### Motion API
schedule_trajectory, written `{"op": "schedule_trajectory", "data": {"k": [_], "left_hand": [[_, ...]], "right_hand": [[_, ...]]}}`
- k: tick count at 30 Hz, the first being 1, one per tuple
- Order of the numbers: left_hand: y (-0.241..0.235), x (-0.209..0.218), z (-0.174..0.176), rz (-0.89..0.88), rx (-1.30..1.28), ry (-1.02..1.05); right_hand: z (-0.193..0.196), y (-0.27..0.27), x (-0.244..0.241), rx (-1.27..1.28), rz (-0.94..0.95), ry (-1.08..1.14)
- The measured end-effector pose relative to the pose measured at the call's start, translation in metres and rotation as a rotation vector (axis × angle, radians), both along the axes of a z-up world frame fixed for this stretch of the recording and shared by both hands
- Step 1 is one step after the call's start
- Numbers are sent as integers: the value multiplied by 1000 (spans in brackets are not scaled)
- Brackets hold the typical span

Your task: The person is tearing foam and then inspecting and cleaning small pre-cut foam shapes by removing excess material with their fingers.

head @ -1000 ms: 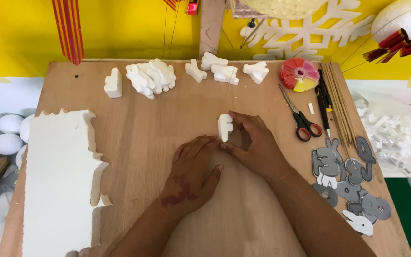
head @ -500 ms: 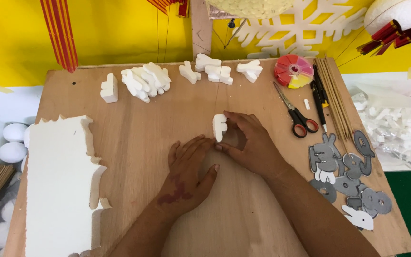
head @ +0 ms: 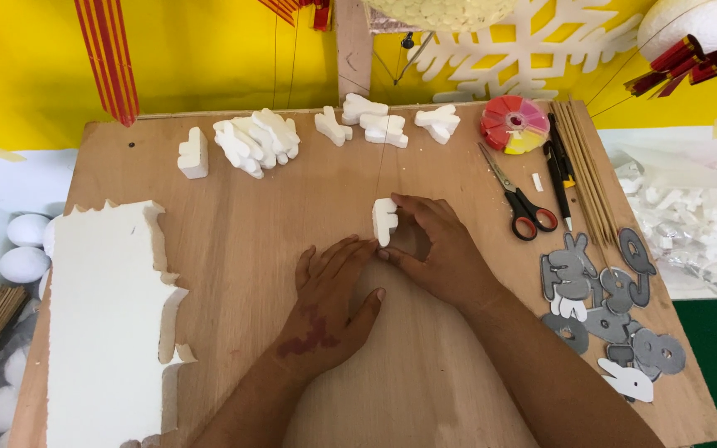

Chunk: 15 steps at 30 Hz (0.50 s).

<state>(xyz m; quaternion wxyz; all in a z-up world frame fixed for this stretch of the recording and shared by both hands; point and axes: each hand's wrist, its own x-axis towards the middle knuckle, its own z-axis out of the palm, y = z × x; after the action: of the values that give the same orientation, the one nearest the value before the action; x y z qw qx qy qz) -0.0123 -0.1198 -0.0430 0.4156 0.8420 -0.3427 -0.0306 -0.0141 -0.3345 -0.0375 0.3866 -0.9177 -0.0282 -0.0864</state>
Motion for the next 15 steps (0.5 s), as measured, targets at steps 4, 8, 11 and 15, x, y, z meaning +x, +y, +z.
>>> {"op": "schedule_trajectory", "data": {"k": [4,8,11,15], "left_hand": [[0,-1,-1,3,-10,-24],[0,0,-1,-1,3,-27],[0,0,-4,-3,13,-35],[0,-1,-4,-1,-5,-90]], "right_hand": [[1,0,0,-11,1,5],[1,0,0,-19,12,-2],[2,1,0,-27,8,2],[4,1,0,-23,10,5]]}}
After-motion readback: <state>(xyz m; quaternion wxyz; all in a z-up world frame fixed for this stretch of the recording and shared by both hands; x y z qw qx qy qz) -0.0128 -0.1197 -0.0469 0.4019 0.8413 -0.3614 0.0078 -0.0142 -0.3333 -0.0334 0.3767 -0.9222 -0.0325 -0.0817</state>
